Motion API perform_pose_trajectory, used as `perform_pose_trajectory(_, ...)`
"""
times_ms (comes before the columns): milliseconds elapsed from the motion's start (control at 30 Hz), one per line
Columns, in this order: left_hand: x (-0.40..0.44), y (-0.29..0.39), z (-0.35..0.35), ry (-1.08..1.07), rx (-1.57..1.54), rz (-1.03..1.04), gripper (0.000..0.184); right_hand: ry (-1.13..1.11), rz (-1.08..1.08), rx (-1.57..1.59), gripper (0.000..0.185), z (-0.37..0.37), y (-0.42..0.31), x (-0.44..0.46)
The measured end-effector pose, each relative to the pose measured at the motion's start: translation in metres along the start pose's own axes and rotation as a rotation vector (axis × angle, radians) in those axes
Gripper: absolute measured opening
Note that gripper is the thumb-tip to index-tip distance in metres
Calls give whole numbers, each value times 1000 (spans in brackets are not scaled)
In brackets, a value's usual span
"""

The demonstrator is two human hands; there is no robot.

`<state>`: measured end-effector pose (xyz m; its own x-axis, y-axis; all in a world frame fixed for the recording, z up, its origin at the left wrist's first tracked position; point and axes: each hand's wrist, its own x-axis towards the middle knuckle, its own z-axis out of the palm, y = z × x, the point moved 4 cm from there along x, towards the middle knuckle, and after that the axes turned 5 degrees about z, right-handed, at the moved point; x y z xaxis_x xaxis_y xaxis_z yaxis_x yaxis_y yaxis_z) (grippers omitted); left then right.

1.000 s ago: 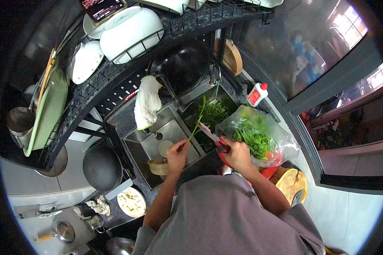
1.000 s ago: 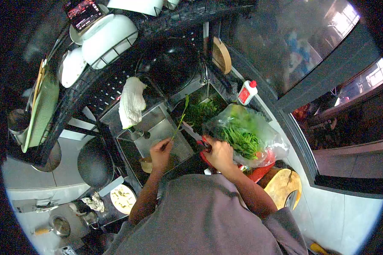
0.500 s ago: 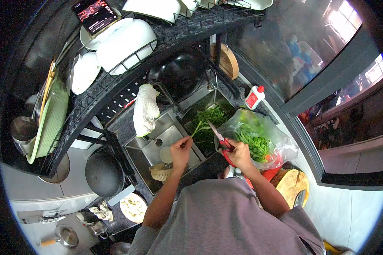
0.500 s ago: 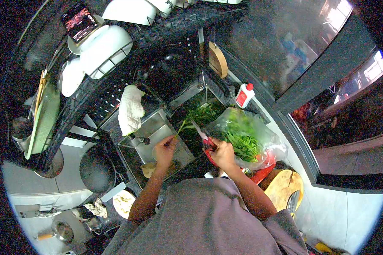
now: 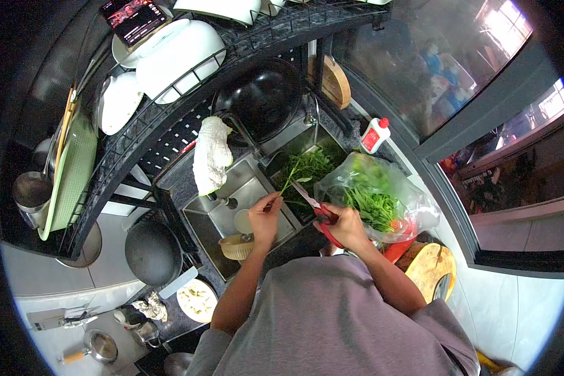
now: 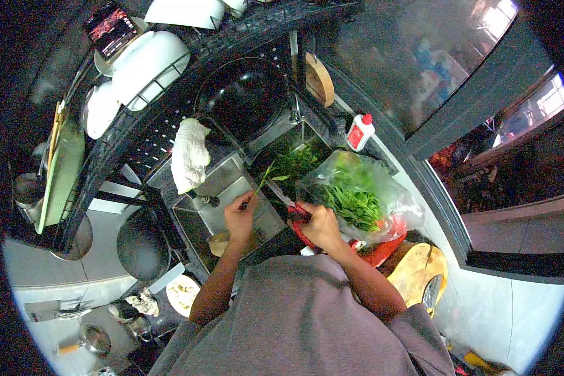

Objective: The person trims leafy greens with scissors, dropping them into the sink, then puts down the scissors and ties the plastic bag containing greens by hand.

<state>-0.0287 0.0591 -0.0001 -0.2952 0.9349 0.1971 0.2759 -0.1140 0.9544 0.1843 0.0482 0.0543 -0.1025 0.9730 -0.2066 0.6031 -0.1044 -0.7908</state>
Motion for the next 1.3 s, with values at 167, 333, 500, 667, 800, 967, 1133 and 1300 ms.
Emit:
perform_pose_trajectory(167, -1, -5, -1, 24, 5, 16, 16, -10, 17, -66, 38, 7, 7, 6)
perform_pose_trajectory(333, -2, -13, -2, 49, -5, 18, 15, -12, 44, -123, 47, 13, 16, 4)
perform_pose_trajectory(500, -5, -1, 2, 5, 40, 93, 15, -47, 48, -133, 41, 12, 14, 5)
perform_pose_trajectory(667, -6, -13, 3, -21, 135, 85, 16, 29, -49, -131, 38, 15, 34, 7)
perform_pose_trajectory(800, -8, -23, 5, 33, -108, -72, 20, 102, -113, -70, 43, 1, 16, -11)
perform_pose_trajectory(967, -15, -41, 15, 87, -490, -426, 24, -3, -96, -72, 41, 10, 18, -20)
perform_pose_trajectory(1133, -15, -17, 17, -52, -301, -388, 26, -13, -67, -103, 41, 13, 15, -12)
perform_pose_trajectory(1300, -18, -16, 17, -124, -323, -364, 24, -25, -57, -162, 38, 19, 28, -2)
